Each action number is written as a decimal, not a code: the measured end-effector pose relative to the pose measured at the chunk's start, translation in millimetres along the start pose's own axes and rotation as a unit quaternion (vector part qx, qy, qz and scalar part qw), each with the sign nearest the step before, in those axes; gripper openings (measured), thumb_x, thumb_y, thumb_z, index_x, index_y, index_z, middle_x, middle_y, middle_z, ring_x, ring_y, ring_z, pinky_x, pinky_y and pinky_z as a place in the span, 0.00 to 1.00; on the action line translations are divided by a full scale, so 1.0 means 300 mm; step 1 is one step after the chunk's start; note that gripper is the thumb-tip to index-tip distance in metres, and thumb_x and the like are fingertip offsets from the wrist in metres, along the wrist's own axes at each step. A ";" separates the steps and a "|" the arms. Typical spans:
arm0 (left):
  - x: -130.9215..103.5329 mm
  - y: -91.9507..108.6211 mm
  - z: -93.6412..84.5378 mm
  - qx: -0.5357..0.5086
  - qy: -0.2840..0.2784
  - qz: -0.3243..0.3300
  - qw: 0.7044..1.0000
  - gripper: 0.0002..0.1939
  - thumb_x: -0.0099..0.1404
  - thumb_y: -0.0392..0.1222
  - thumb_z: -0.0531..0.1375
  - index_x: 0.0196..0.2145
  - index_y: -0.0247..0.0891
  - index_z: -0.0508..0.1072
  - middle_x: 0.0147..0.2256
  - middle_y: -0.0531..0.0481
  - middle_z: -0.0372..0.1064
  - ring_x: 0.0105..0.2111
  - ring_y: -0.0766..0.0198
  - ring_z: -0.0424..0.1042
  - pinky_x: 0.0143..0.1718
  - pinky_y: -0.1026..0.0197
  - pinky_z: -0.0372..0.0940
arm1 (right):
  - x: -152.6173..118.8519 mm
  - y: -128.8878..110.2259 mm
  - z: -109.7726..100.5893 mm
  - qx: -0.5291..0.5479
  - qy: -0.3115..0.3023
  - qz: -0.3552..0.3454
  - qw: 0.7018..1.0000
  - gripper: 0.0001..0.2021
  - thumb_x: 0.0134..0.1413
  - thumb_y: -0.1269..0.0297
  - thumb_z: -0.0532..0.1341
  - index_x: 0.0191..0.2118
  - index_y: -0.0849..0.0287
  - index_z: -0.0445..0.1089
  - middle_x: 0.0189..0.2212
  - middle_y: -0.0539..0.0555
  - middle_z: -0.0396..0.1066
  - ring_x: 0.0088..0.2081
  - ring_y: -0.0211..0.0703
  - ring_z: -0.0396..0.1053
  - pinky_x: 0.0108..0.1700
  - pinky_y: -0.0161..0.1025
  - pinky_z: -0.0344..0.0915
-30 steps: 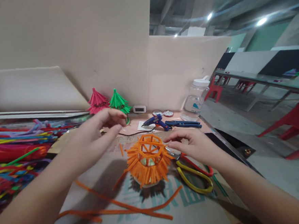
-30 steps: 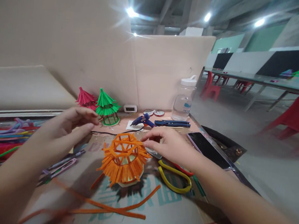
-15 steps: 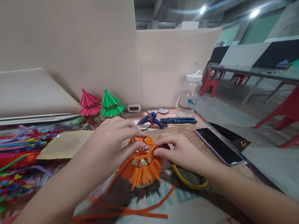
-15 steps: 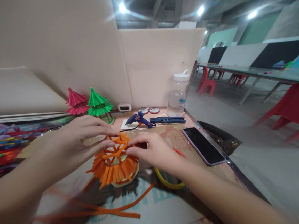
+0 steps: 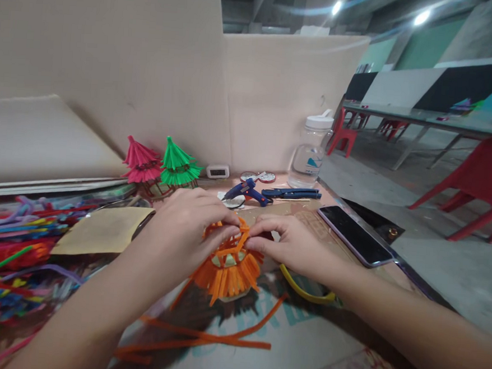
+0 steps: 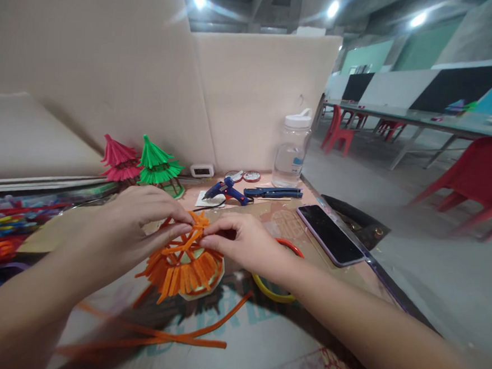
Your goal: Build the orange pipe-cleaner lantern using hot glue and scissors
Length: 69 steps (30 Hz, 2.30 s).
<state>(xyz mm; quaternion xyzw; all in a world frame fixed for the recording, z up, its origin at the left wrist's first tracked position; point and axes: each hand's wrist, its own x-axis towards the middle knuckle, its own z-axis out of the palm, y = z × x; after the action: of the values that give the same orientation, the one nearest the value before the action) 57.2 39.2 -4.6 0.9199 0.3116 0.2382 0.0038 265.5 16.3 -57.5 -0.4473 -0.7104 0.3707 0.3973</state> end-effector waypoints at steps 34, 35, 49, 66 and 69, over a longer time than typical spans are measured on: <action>-0.127 -0.055 -0.044 -0.020 -0.036 -0.052 0.998 0.39 0.58 0.66 0.64 0.61 0.48 0.64 0.64 0.42 0.59 0.62 0.42 0.61 0.59 0.40 0.62 | -0.033 -0.024 -0.111 -0.173 0.035 -0.209 0.962 0.15 0.63 0.72 0.56 0.47 0.53 0.77 0.37 0.53 0.73 0.37 0.40 0.69 0.41 0.39 0.65; -0.135 -0.061 -0.035 -0.031 -0.031 -0.061 0.997 0.39 0.58 0.66 0.64 0.62 0.49 0.63 0.64 0.42 0.59 0.62 0.42 0.60 0.60 0.39 0.61 | -0.036 -0.025 -0.107 -0.176 0.030 -0.222 0.959 0.15 0.62 0.74 0.56 0.47 0.54 0.77 0.37 0.53 0.72 0.37 0.40 0.69 0.41 0.39 0.65; -0.130 -0.028 -0.016 -0.074 -0.035 -0.062 0.995 0.26 0.63 0.52 0.66 0.56 0.49 0.65 0.62 0.42 0.57 0.61 0.46 0.61 0.61 0.39 0.59 | -0.059 -0.032 -0.081 -0.192 -0.006 -0.202 0.960 0.20 0.62 0.79 0.52 0.51 0.52 0.72 0.47 0.56 0.71 0.51 0.46 0.68 0.52 0.44 0.64; -0.117 -0.023 0.004 -0.127 -0.069 -0.141 0.979 0.47 0.58 0.56 0.67 0.68 0.44 0.50 0.65 0.37 0.58 0.64 0.43 0.61 0.61 0.40 0.60 | 0.017 0.055 -0.290 -0.053 0.294 -0.056 0.953 0.18 0.62 0.47 0.59 0.28 0.56 0.66 0.23 0.48 0.66 0.28 0.38 0.63 0.32 0.37 0.60; -0.112 -0.014 0.010 -0.143 -0.094 -0.161 0.972 0.45 0.61 0.54 0.65 0.69 0.45 0.49 0.65 0.39 0.59 0.61 0.46 0.66 0.58 0.44 0.66 | 0.010 0.048 -0.301 -0.093 0.289 -0.057 0.951 0.21 0.66 0.45 0.54 0.28 0.56 0.66 0.23 0.49 0.66 0.28 0.38 0.64 0.32 0.37 0.59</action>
<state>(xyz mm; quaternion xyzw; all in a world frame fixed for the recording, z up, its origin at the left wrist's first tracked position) 33.0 23.6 -22.4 0.8658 0.4167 0.1888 0.2029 350.5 39.2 -32.5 -0.5289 -0.6209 0.1341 0.5628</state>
